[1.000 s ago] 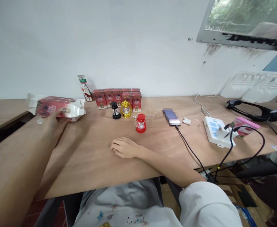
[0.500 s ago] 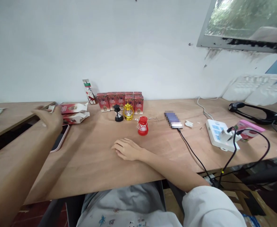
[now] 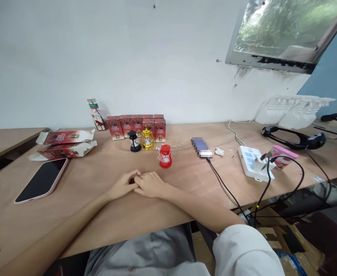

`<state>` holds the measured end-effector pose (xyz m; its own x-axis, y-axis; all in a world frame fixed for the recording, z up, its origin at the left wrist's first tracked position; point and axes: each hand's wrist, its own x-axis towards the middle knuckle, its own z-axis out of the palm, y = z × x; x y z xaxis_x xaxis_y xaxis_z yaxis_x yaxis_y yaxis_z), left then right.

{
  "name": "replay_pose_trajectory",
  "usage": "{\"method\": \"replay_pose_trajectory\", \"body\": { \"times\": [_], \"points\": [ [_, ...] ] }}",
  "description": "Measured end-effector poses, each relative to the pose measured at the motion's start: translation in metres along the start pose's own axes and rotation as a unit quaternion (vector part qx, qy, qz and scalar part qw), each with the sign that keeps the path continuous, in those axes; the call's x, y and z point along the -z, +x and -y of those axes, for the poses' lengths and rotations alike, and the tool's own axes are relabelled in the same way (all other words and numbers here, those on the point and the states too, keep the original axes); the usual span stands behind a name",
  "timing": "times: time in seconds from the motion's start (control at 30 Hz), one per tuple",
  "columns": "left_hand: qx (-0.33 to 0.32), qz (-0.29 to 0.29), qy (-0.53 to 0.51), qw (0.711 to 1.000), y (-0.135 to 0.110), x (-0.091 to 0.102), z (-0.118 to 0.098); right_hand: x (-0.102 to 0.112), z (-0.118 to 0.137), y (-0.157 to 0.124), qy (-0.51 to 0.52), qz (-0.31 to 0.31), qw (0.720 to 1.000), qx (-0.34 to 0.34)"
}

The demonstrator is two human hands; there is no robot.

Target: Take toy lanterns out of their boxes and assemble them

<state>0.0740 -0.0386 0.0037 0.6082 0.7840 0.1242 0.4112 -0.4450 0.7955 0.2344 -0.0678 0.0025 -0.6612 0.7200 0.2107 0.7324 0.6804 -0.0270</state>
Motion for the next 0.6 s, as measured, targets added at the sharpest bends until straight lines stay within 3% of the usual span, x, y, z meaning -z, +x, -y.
{"method": "replay_pose_trajectory", "body": {
  "times": [0.27, 0.6],
  "points": [
    [0.0, 0.043, 0.058, 0.997, -0.006, 0.002, -0.002, 0.013, 0.01, 0.001, -0.021, 0.095, 0.995, -0.012],
    [0.003, 0.054, 0.053, 0.997, -0.003, 0.001, 0.0, 0.016, 0.01, 0.002, -0.035, 0.113, 0.993, -0.002]
  ]
}}
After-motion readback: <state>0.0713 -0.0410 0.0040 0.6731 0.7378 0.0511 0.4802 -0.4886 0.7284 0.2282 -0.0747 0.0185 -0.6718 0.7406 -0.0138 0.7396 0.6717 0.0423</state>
